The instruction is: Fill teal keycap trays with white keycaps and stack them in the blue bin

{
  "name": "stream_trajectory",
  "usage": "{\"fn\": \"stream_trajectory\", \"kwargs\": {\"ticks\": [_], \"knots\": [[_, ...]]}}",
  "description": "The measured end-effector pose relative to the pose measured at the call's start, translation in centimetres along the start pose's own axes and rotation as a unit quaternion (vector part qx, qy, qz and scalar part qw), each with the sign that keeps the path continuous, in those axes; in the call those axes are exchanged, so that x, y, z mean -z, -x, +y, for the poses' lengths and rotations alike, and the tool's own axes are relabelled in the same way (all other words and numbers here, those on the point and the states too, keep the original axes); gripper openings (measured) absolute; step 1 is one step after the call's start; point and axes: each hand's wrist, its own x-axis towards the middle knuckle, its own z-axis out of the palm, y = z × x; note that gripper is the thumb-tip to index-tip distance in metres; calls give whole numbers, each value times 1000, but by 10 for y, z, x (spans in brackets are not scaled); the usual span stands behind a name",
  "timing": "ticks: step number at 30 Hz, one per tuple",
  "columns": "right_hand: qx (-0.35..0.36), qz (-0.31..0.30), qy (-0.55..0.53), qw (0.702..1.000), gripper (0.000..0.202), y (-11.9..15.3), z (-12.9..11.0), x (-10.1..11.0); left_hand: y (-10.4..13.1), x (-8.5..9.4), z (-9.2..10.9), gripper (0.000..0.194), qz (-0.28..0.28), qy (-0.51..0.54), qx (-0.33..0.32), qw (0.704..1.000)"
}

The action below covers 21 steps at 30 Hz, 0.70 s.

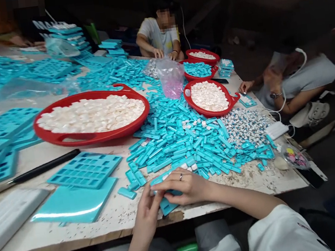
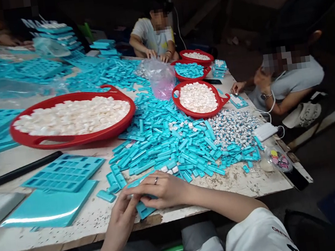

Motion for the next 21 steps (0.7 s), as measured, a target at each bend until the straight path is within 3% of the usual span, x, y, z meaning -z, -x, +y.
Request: {"fn": "stream_trajectory", "kwargs": {"ticks": [3,7,14,16,19,21], "knots": [[-15,-41,-9,999,38,0,1,1,1,-1,-2,69,20,-54,-27,998],[-14,-47,-30,998,40,0,0,5,7,-5,9,75,21,-66,-33,997],[-46,-8,-81,996,52,-5,4,17,7,-9,24,78,-17,-7,65,998],[-71,53,-59,994,43,-10,13,34,5,-9,22,73,-10,1,91,996],[-169,161,42,971,22,-13,35,78,1,-8,19,63,20,-2,119,993],[-241,172,118,948,14,-6,53,113,-1,-6,17,60,24,2,125,992]]}}
